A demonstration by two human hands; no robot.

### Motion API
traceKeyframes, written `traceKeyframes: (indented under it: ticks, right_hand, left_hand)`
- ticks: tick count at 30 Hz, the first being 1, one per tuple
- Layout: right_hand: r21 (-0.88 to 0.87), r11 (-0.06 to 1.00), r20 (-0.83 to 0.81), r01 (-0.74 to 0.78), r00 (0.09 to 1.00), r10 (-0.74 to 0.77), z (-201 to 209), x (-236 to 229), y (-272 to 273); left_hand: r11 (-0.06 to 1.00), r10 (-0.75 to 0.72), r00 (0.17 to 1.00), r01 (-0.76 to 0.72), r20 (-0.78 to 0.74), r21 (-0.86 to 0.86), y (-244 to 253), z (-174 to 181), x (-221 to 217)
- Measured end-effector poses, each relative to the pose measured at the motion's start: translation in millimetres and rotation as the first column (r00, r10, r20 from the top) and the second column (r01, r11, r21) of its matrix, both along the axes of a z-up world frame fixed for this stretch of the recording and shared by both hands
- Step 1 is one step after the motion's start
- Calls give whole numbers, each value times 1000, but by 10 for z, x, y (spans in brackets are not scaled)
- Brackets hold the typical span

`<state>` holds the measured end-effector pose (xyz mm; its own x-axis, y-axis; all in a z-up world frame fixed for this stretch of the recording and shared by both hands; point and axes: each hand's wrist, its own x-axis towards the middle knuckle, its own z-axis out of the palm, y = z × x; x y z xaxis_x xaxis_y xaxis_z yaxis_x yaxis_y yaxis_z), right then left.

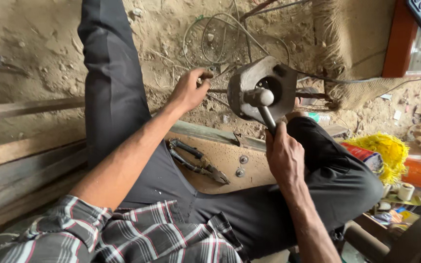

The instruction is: The person sits on the ground and repeatedly strikes a metal part with a hammer. They hold the part with one hand and use the hammer with the other to hit the inner surface of the component.

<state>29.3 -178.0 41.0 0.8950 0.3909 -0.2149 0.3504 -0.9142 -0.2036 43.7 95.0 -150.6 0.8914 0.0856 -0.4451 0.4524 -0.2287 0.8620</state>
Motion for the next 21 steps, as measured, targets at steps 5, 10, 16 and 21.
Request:
traceKeyframes:
  ticks: [5,10,16,21]
  right_hand:
    - [29,997,6,-73,997,73,-22,-5,-49]
    - [116,990,97,-86,992,74,-23,5,-170]
    - [97,989,133,-114,986,101,-22,-26,-248]
    - [15,992,77,-129,989,128,-55,-67,-245]
  left_hand:
    - [1000,-10,993,9,115,9,23,58,34]
    - [999,30,988,-24,149,-37,6,48,13]
    - [998,55,977,-52,205,-23,-12,121,48]
    - [997,73,970,-71,231,-17,24,235,26]
